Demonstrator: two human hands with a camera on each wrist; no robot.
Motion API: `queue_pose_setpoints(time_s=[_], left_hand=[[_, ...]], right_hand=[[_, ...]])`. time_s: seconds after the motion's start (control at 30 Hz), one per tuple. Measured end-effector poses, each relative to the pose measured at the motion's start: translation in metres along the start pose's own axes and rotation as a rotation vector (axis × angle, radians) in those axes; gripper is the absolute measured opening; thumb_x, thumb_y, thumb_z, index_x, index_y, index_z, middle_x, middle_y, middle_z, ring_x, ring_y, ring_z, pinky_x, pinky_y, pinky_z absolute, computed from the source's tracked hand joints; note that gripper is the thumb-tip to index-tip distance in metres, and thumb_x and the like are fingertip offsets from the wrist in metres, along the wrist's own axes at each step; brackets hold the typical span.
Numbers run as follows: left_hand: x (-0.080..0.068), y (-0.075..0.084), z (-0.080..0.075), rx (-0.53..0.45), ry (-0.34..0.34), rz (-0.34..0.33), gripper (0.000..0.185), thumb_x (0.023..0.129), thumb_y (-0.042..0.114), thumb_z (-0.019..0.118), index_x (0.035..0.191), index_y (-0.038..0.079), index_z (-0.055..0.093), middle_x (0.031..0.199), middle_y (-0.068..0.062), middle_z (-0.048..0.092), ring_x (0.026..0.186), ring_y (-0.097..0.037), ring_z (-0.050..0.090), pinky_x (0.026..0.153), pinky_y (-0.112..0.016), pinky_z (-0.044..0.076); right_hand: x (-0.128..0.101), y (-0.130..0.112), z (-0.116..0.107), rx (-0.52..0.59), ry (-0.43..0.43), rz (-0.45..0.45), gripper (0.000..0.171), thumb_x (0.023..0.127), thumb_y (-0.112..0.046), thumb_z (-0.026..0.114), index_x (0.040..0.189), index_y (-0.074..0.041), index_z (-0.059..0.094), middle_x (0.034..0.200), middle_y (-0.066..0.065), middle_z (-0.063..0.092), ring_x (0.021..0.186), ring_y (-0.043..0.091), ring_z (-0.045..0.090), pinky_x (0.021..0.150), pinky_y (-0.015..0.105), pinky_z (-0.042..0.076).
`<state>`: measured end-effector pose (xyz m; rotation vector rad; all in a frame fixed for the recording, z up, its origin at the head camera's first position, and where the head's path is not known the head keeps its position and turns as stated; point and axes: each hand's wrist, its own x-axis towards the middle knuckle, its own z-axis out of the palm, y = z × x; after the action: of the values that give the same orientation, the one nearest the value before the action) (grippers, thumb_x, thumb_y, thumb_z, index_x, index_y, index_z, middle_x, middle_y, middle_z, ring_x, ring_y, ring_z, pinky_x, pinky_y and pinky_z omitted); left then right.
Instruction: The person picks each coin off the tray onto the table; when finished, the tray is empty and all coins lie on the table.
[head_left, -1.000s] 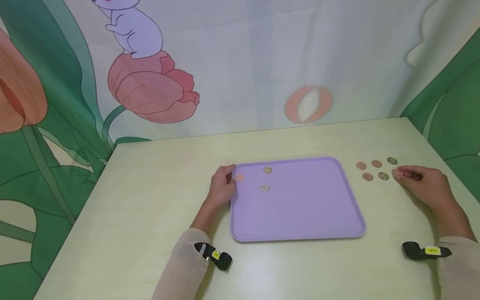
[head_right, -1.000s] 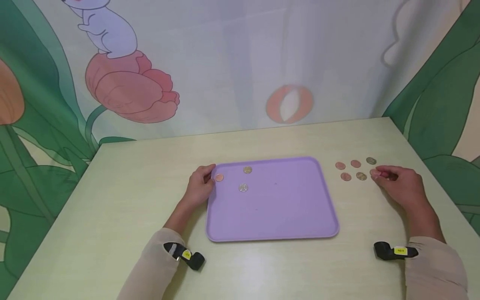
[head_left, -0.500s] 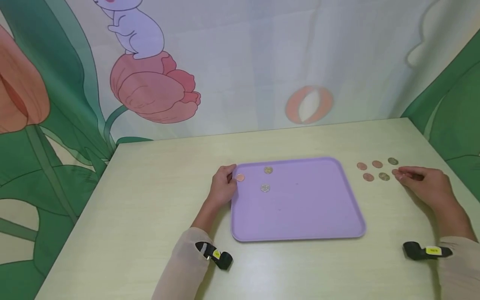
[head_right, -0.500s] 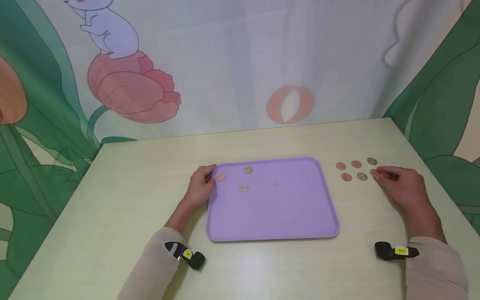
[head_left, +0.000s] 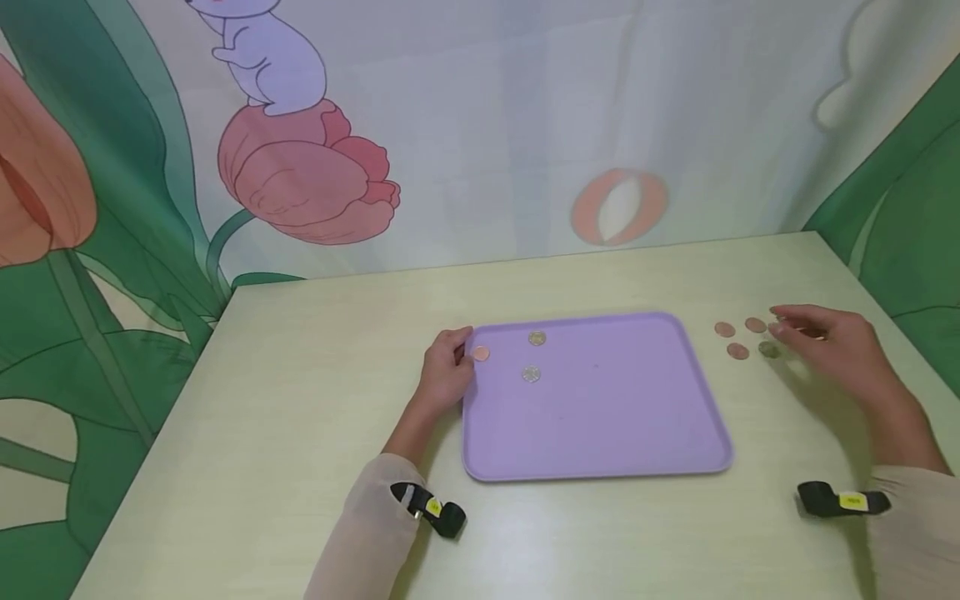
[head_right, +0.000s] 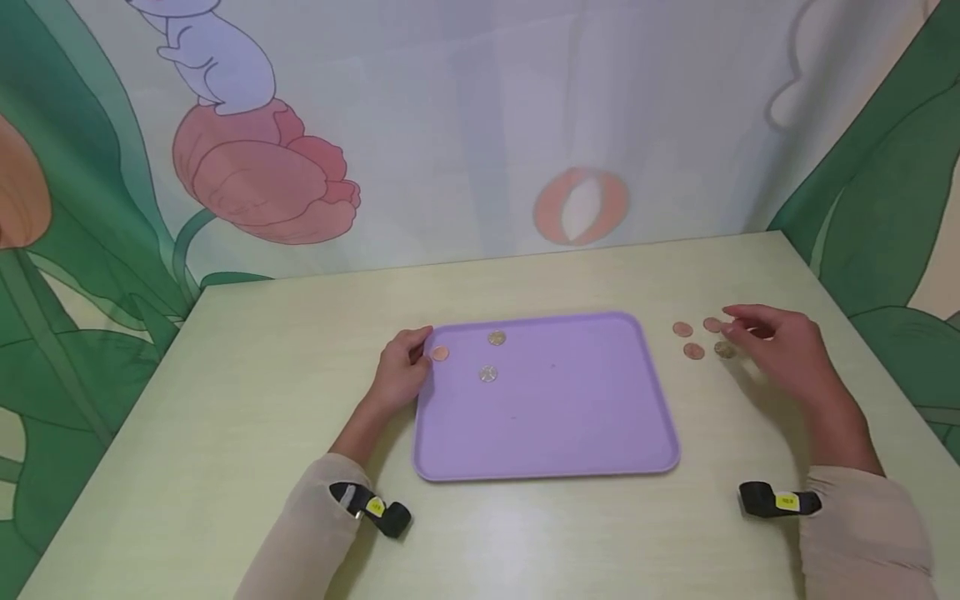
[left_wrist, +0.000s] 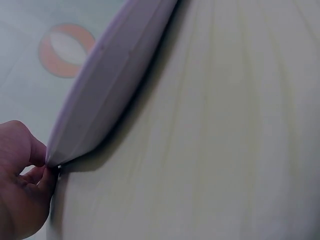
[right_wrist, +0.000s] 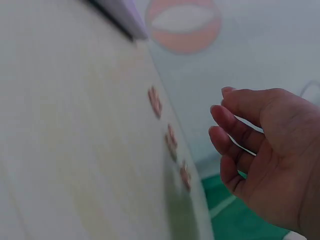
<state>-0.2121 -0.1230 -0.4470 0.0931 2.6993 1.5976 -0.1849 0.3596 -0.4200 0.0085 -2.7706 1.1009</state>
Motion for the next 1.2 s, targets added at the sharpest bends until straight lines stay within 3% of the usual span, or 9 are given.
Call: queue_pose_setpoints(time_s=[0.2,0.33,0.43,0.77,0.9,1.1,1.2], left_hand=[[0.001,-0.002,-0.002,-0.004,-0.013,0.003,0.052,0.093,-0.008,0.048,0.145,-0.011,0.047,0.135,-0.03,0.054,0.136,-0.037,0.054,0.117,-0.042,0.047],[0.002,-0.003,-0.002,0.009,-0.018,-0.008,0.052,0.093,-0.008,0.049,0.145,-0.009,0.048,0.134,-0.029,0.055,0.133,-0.032,0.056,0.116,-0.04,0.049],[0.003,-0.002,-0.002,0.019,-0.016,-0.005,0.052,0.093,-0.008,0.05,0.145,-0.009,0.049,0.132,-0.028,0.056,0.128,-0.03,0.058,0.113,-0.041,0.052],[0.005,-0.006,-0.003,0.01,-0.015,0.014,0.052,0.093,-0.008,0.048,0.144,-0.011,0.048,0.132,-0.03,0.055,0.133,-0.035,0.056,0.115,-0.042,0.049],[0.005,-0.006,-0.003,-0.024,-0.019,0.001,0.052,0.094,-0.008,0.047,0.145,-0.011,0.047,0.137,-0.029,0.052,0.14,-0.035,0.051,0.119,-0.043,0.045],[0.004,-0.002,-0.003,-0.031,-0.028,-0.021,0.051,0.095,-0.007,0.047,0.147,-0.01,0.046,0.138,-0.028,0.051,0.143,-0.034,0.048,0.122,-0.042,0.042],[0.003,-0.001,-0.003,-0.019,-0.03,-0.012,0.052,0.095,-0.008,0.048,0.146,-0.01,0.046,0.137,-0.029,0.051,0.142,-0.035,0.049,0.121,-0.042,0.043]], right_hand=[[0.002,-0.044,0.017,0.015,-0.104,-0.079,0.042,0.101,-0.027,0.063,0.132,0.001,0.063,0.086,-0.036,0.059,0.078,-0.014,0.051,0.059,0.015,0.046],[0.0,-0.069,0.032,-0.004,-0.159,-0.141,0.038,0.099,-0.022,0.065,0.13,-0.001,0.066,0.096,-0.002,0.074,0.077,-0.011,0.054,0.06,0.018,0.048],[-0.001,-0.089,0.044,0.006,-0.184,-0.198,0.034,0.097,-0.016,0.068,0.127,0.0,0.069,0.102,0.016,0.074,0.079,-0.01,0.054,0.064,0.016,0.051],[0.008,-0.152,0.102,0.146,-0.4,-0.345,0.029,0.093,-0.005,0.069,0.12,0.004,0.071,0.097,0.011,0.074,0.084,-0.001,0.059,0.077,0.016,0.055],[0.015,-0.158,0.126,0.205,-0.484,-0.338,0.029,0.093,-0.004,0.067,0.121,0.005,0.07,0.1,0.013,0.074,0.087,0.002,0.061,0.079,0.016,0.054],[0.022,-0.162,0.147,0.226,-0.686,-0.302,0.034,0.095,-0.005,0.064,0.127,0.007,0.065,0.104,0.014,0.074,0.093,0.009,0.063,0.084,0.016,0.053],[0.023,-0.166,0.154,0.214,-0.705,-0.32,0.036,0.094,-0.006,0.064,0.127,0.008,0.064,0.104,0.016,0.074,0.095,0.014,0.065,0.085,0.018,0.054]])
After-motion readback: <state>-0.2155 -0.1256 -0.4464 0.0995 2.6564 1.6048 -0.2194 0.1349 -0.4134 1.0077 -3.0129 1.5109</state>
